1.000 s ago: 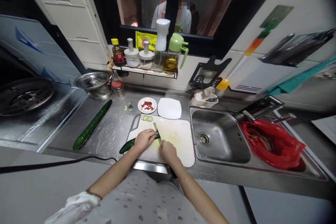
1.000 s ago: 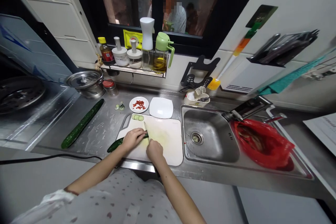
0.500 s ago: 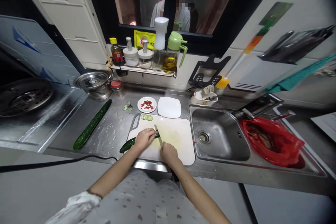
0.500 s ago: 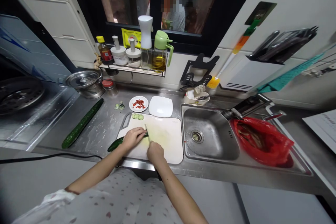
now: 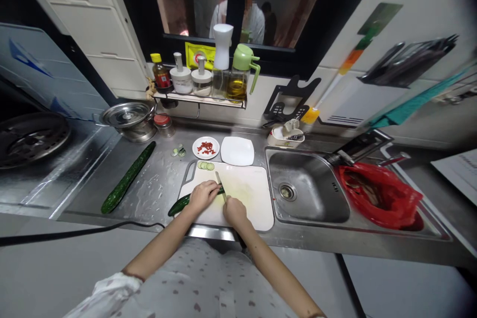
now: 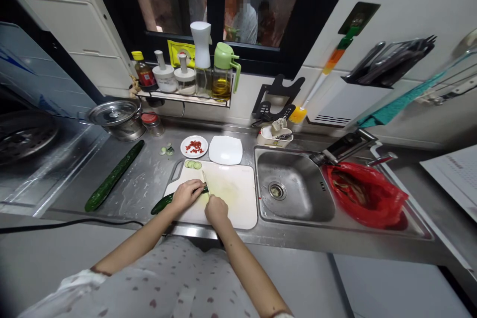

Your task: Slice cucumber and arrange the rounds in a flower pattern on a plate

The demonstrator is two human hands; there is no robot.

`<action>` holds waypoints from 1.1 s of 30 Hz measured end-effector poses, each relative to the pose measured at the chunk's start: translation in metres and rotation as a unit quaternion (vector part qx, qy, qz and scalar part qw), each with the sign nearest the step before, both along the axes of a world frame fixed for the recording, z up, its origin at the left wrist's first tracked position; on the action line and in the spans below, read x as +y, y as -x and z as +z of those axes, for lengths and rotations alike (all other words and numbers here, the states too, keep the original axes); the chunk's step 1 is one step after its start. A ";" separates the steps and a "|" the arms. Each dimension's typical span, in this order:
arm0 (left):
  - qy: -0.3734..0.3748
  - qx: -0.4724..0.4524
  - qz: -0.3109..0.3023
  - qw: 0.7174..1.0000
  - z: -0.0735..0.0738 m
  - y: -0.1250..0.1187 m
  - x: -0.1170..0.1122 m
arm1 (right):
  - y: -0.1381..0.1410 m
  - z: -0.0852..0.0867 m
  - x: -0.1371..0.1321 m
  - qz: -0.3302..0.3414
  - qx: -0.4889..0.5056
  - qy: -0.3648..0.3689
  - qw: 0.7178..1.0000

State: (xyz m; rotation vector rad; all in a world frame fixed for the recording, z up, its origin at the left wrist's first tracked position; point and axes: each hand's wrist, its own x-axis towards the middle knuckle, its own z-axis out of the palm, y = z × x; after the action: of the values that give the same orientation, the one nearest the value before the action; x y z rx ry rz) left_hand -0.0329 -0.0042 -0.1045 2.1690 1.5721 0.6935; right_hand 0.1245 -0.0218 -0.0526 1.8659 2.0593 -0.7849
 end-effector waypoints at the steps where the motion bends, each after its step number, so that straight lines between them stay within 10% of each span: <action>1: -0.001 0.002 0.000 1.000 0.000 0.000 0.000 | 0.001 0.001 0.002 0.000 0.002 -0.001 1.000; 19: 0.006 -0.003 0.007 1.000 0.000 0.000 -0.001 | -0.019 0.005 -0.035 -0.004 -0.022 0.012 1.000; 33: 0.014 0.002 0.011 1.000 0.003 0.000 -0.002 | -0.001 0.000 -0.003 0.001 -0.007 -0.005 1.000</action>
State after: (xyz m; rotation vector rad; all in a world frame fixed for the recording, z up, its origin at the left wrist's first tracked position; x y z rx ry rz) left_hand -0.0324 -0.0062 -0.1010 2.1372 1.6015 0.6705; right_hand 0.1254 -0.0251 -0.0523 1.8696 2.0593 -0.7598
